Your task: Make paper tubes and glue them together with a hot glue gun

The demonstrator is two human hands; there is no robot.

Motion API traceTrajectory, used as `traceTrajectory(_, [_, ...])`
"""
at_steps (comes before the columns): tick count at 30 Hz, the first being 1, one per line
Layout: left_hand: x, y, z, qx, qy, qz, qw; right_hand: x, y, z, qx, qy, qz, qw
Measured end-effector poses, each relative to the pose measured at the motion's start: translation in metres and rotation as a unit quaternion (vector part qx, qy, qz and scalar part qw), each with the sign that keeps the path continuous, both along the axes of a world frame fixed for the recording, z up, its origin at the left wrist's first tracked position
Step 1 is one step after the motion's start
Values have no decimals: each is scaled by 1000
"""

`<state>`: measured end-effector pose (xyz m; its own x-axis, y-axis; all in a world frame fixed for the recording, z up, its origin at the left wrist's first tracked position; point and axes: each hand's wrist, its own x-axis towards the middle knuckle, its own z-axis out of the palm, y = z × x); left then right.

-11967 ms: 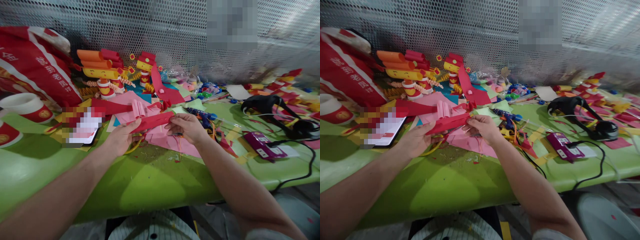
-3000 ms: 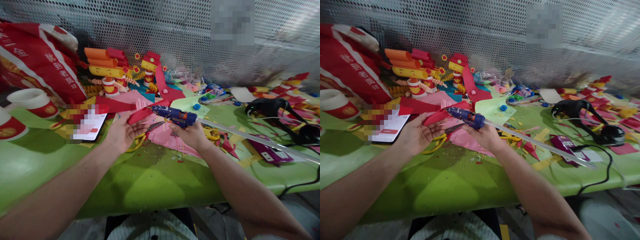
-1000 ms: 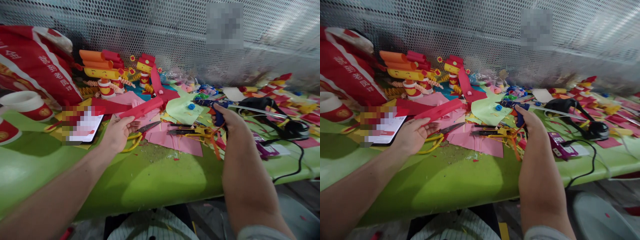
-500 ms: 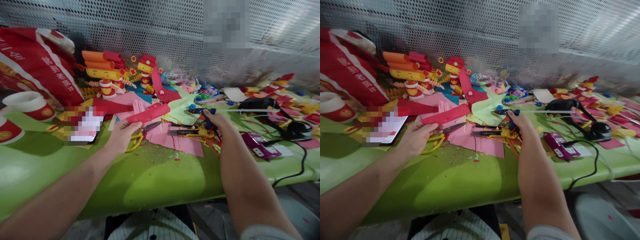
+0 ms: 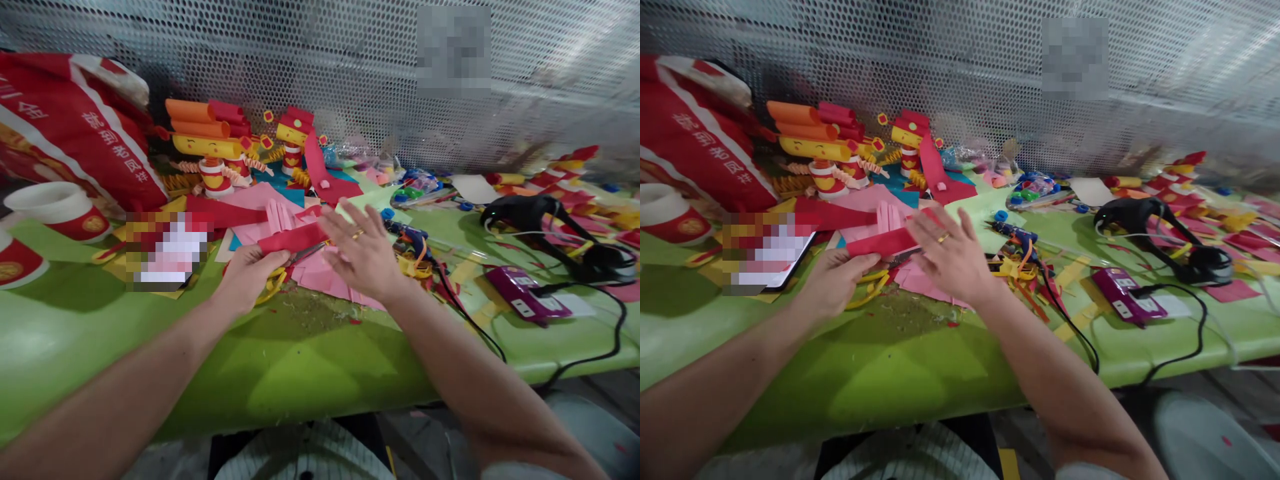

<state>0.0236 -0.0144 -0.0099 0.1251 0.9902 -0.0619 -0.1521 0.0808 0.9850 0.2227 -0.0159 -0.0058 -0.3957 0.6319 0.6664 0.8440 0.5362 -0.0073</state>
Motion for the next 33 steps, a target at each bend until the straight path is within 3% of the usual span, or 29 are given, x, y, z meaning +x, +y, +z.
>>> traceTrajectory(4, [4, -1, 1, 2, -50, -19, 999, -23, -7, -12, -14, -93, 37, 995])
traceTrajectory(12, [10, -3, 9, -42, -159, -31, 986, -20, -2, -25, 30, -113, 36, 992])
traceTrajectory(23, [10, -5, 13, -83, -164, -22, 983, -21, -1, -26, 128, -32, 26, 991])
traceTrajectory(28, [8, -4, 11, -114, -164, -46, 979, -19, 2, -27, 182, -16, 29, 983])
traceTrajectory(33, [7, -5, 10, -138, -157, -64, 976, -17, 5, -30, 188, -22, 46, 981])
